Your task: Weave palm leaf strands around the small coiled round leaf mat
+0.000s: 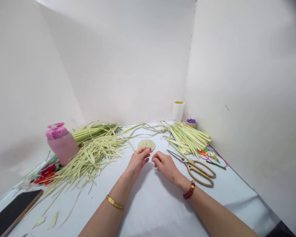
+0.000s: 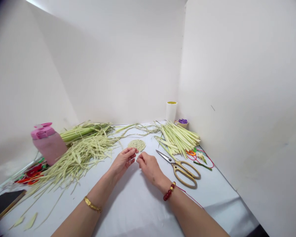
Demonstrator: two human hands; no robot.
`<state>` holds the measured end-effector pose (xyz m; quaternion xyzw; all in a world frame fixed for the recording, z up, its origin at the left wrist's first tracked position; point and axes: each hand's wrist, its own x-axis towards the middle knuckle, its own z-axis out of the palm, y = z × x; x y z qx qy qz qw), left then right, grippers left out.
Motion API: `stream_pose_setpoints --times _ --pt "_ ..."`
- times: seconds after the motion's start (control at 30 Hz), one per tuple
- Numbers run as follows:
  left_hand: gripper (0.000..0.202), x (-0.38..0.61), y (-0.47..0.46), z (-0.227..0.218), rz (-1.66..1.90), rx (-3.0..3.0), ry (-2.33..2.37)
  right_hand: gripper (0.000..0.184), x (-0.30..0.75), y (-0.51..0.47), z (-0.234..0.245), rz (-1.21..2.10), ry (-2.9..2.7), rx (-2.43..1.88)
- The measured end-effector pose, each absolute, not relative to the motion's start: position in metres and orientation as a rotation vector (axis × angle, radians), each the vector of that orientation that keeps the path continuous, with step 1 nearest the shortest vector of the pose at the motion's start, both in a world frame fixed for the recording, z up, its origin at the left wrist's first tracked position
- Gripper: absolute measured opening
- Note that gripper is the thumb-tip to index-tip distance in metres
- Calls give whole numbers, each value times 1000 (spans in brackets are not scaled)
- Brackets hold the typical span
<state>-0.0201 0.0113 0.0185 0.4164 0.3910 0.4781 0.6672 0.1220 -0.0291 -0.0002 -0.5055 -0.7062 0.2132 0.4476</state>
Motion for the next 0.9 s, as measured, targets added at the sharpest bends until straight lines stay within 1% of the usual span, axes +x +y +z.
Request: stream_pose_setpoints --times 0.07,0.1,0.2,0.33,0.47,0.57,0.73,0.9 --pt "28 -21 11 19 1070 938 878 22 126 -26 1 464 -1753 -1267" --pt "28 -21 11 18 1066 938 883 23 128 -25 2 412 -1755 -1279" --pt "29 -21 11 18 1057 975 905 23 135 -22 5 298 -1790 -1334" --pt "27 -22 14 15 1078 1098 1007 16 137 -22 5 208 -1898 -1358" --pt "20 -22 20 8 1079 1412 1149 16 136 -26 7 58 -1985 -1356" --pt "14 -21 22 0 980 1640 1146 19 135 -28 7 -28 -2033 -1295" --pt "11 -20 22 -7 805 1772 988 18 136 -23 0 70 -2053 -1212" --pt "14 -20 16 2 832 1907 1070 16 139 -19 -3 261 -1905 -1309"
